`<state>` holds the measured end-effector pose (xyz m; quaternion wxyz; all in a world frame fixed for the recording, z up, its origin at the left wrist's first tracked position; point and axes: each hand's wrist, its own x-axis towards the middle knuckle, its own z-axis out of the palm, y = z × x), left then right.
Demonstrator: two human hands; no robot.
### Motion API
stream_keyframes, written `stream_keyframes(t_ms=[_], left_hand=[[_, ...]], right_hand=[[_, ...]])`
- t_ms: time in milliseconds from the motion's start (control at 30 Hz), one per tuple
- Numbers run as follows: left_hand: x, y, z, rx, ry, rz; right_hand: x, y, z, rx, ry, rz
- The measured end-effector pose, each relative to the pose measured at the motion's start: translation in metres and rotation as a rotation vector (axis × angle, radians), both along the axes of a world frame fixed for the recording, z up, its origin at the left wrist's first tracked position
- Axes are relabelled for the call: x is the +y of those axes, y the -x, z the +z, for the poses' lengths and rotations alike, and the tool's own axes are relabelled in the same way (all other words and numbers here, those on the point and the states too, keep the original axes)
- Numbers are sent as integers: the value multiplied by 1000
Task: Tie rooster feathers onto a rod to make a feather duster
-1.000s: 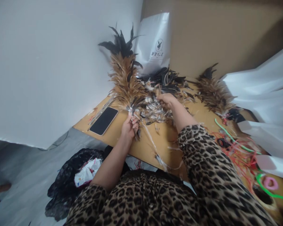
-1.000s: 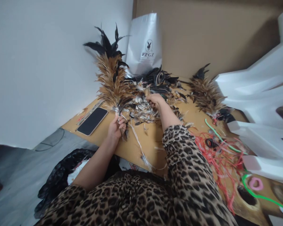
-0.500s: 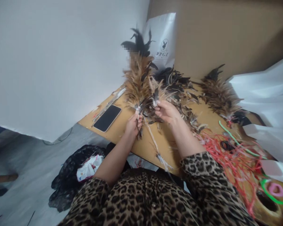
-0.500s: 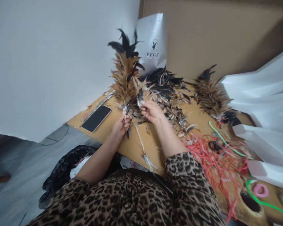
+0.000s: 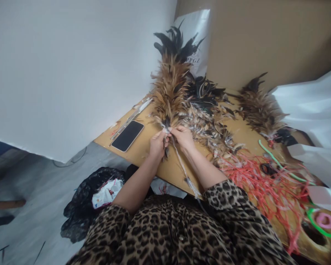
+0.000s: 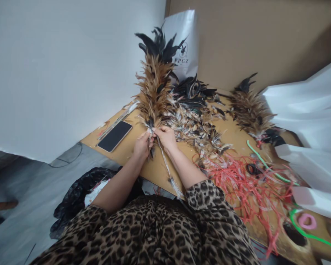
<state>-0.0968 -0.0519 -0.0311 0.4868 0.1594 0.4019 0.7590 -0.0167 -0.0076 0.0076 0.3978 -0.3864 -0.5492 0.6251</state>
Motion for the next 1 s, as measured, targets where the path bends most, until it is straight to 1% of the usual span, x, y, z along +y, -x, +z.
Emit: stream_keyframes(t_ms=[167, 267, 367, 467, 567, 833, 1000], left_hand=[[-1, -5, -2, 111, -14, 55], [-2, -7, -2, 191, -11, 79], [-3, -8, -2, 238, -30, 74], [-2, -8, -2, 248, -24, 76], [-1, -7, -3, 250, -15, 69], [-1, -6, -1, 209, 9, 38], [-1, -5, 0, 151, 11, -37]], right_hand=[[-5, 2, 2, 32, 49, -4], [-4, 3, 0, 39, -4, -62], [-1, 3, -7, 23, -73, -123], [2, 4, -14, 36, -100, -141], [4, 4, -17, 66, -78, -131], [10, -3, -9, 30, -67, -108], [15, -5, -13, 69, -19, -62]])
